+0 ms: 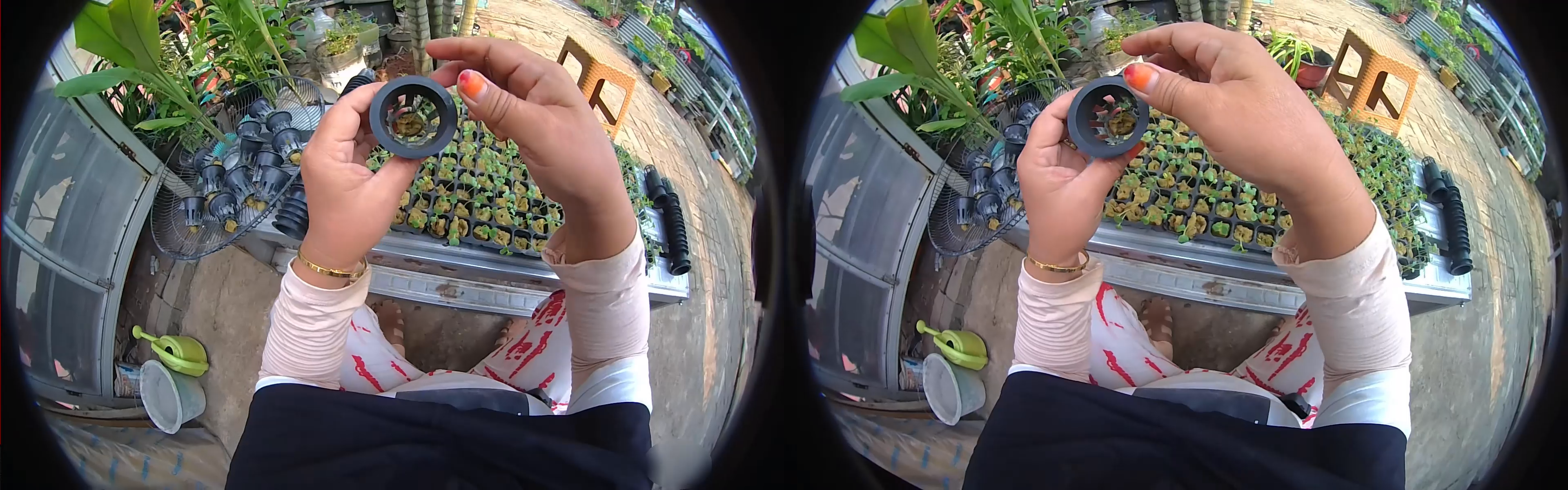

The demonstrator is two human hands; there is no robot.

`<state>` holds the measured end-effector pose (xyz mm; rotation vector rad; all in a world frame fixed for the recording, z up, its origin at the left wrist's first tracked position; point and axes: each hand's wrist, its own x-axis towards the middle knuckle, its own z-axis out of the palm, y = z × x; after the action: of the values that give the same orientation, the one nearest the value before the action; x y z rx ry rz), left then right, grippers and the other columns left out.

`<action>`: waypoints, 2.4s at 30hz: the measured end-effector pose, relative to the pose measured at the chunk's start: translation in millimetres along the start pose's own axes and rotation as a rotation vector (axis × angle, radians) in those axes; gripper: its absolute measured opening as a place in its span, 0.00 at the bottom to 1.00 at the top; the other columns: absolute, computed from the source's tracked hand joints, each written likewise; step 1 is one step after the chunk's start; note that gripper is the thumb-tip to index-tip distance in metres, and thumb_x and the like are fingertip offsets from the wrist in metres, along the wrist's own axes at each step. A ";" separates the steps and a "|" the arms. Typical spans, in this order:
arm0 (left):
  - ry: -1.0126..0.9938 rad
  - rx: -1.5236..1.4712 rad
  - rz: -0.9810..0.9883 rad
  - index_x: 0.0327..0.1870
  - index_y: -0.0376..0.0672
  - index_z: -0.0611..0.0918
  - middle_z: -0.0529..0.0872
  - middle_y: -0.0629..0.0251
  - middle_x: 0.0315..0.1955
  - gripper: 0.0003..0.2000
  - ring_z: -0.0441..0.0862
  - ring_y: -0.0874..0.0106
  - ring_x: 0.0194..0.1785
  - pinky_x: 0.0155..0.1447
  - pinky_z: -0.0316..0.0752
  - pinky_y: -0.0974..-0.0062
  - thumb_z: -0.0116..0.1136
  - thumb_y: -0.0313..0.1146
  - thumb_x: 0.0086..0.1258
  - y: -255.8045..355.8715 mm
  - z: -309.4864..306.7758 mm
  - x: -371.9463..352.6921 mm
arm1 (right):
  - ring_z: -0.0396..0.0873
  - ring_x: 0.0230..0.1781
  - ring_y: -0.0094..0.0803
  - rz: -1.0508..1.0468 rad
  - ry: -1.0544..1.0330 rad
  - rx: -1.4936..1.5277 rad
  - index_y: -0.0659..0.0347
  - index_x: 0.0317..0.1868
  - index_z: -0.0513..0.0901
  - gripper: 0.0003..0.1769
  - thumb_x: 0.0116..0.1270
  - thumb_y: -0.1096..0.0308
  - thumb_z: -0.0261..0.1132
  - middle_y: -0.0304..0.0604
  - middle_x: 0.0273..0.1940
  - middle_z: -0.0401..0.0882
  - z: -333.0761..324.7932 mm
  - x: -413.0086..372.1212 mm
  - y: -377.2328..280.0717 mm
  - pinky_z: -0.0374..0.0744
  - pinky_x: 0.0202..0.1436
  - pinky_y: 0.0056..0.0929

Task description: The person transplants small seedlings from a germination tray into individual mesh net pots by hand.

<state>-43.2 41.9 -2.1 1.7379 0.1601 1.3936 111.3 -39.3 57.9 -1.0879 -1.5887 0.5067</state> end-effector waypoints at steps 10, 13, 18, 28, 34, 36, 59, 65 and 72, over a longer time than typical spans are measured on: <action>0.275 0.219 0.088 0.53 0.34 0.71 0.79 0.62 0.45 0.26 0.78 0.75 0.48 0.54 0.75 0.77 0.67 0.17 0.52 -7.6 -36.4 -11.5 | 0.76 0.37 0.23 -0.029 -0.315 0.108 0.68 0.55 0.75 0.28 0.54 0.69 0.72 0.40 0.39 0.81 44.8 41.0 14.0 0.75 0.43 0.22; 0.382 0.270 0.149 0.46 0.35 0.75 0.81 0.63 0.40 0.20 0.82 0.76 0.40 0.46 0.77 0.79 0.69 0.22 0.51 -8.1 -51.7 -7.5 | 0.79 0.35 0.27 -0.187 -0.285 -0.047 0.70 0.52 0.76 0.31 0.47 0.69 0.75 0.45 0.38 0.82 65.4 57.0 15.2 0.76 0.40 0.25; 0.331 0.183 -0.033 0.45 0.34 0.76 0.84 0.63 0.33 0.19 0.82 0.79 0.37 0.40 0.78 0.82 0.70 0.23 0.52 4.3 -102.2 15.8 | 0.78 0.42 0.26 -0.049 -0.253 -0.190 0.70 0.55 0.73 0.31 0.52 0.67 0.74 0.45 0.40 0.81 104.9 105.2 10.5 0.75 0.45 0.23; 0.144 0.424 -0.622 0.51 0.32 0.74 0.84 0.66 0.33 0.19 0.80 0.81 0.33 0.38 0.74 0.87 0.63 0.25 0.59 4.9 -203.3 17.2 | 0.80 0.33 0.36 0.252 -0.297 -0.311 0.74 0.33 0.83 0.32 0.49 0.46 0.73 0.52 0.32 0.81 201.0 159.9 46.8 0.75 0.37 0.31; 0.161 0.590 -0.860 0.54 0.32 0.73 0.83 0.69 0.28 0.25 0.75 0.84 0.23 0.27 0.72 0.86 0.68 0.32 0.56 -9.4 -216.4 -1.5 | 0.82 0.41 0.45 0.299 -0.464 -0.654 0.68 0.36 0.85 0.34 0.52 0.38 0.67 0.55 0.38 0.82 224.5 157.1 68.0 0.78 0.44 0.35; 0.131 0.664 -0.854 0.56 0.29 0.71 0.83 0.66 0.26 0.30 0.75 0.82 0.21 0.25 0.71 0.84 0.70 0.33 0.53 -12.8 -216.2 -3.9 | 0.81 0.43 0.46 0.251 -0.477 -0.664 0.68 0.36 0.85 0.35 0.52 0.37 0.66 0.55 0.40 0.82 221.7 151.3 72.0 0.78 0.46 0.35; -0.250 1.504 -0.330 0.44 0.35 0.81 0.83 0.47 0.38 0.19 0.81 0.54 0.44 0.50 0.74 0.62 0.67 0.36 0.53 2.7 -116.3 29.1 | 0.66 0.24 0.17 0.261 -0.090 -0.304 0.64 0.43 0.82 0.13 0.71 0.65 0.54 0.33 0.27 0.75 0.2 91.4 41.7 0.67 0.31 0.16; -0.378 1.277 -0.318 0.43 0.36 0.82 0.84 0.51 0.37 0.16 0.81 0.57 0.42 0.48 0.74 0.66 0.67 0.34 0.54 -30.2 -107.7 48.5 | 0.73 0.30 0.20 0.375 -0.022 -0.317 0.66 0.40 0.81 0.09 0.68 0.71 0.56 0.37 0.31 0.79 11.3 97.3 81.8 0.72 0.35 0.19; -0.539 1.161 -0.363 0.42 0.45 0.84 0.82 0.58 0.43 0.14 0.74 0.60 0.52 0.59 0.66 0.65 0.68 0.32 0.52 -76.0 -99.2 63.6 | 0.74 0.30 0.23 0.274 -0.188 -0.487 0.67 0.36 0.82 0.08 0.65 0.70 0.60 0.41 0.29 0.81 32.4 101.6 108.6 0.73 0.36 0.24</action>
<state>-73.0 178.7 -9.3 2.7407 1.0797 0.4727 124.1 106.6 16.6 -1.6817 -1.7891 0.4194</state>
